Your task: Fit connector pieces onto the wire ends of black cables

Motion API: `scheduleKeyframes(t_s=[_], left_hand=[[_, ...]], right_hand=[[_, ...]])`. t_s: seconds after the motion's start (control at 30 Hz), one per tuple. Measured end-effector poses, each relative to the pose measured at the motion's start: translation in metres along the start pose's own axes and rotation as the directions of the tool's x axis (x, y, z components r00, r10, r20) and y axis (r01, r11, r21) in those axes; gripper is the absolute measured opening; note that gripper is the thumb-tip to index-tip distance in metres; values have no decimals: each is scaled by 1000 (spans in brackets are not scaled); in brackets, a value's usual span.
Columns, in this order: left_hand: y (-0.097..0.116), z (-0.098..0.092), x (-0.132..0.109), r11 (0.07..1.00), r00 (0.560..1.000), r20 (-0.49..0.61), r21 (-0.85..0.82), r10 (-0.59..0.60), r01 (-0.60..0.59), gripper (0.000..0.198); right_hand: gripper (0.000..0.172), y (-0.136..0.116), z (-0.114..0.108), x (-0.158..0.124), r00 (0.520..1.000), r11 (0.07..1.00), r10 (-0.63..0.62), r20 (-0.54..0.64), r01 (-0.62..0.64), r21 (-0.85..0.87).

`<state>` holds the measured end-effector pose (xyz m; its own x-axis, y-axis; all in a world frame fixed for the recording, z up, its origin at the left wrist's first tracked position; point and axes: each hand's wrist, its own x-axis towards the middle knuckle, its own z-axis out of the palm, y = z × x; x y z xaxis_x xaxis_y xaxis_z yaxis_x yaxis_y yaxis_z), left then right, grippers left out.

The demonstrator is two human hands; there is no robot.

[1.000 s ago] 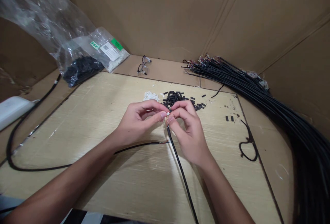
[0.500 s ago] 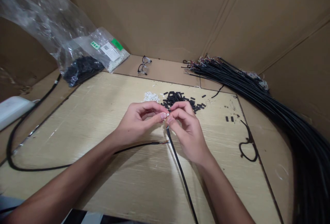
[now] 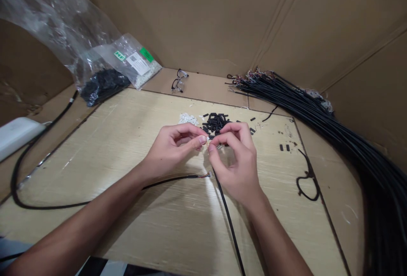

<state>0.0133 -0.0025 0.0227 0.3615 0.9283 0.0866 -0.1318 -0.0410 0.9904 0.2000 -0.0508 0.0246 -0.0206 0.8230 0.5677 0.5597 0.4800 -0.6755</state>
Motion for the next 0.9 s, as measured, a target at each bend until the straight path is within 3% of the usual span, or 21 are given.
scheduleKeyframes(t_s=[0.2,0.33,0.53,0.9], left_hand=[[-1,0,-1,1000,1000,-4,6,-3,3,15],[-2,0,-1,1000,1000,-8,31,5,-5,16],[0,0,0,1000,1000,-2,13,7,-7,16],[2,-1,1,990,996,56,-120,-71,77,36]], right_hand=[[17,2,3,-2,986,977,-163,19,164,-138],[19,2,4,-4,980,969,-197,40,201,-143],[13,-2,4,-3,999,1000,23,34,-23,-4],[17,4,8,-3,954,906,279,109,-299,299]])
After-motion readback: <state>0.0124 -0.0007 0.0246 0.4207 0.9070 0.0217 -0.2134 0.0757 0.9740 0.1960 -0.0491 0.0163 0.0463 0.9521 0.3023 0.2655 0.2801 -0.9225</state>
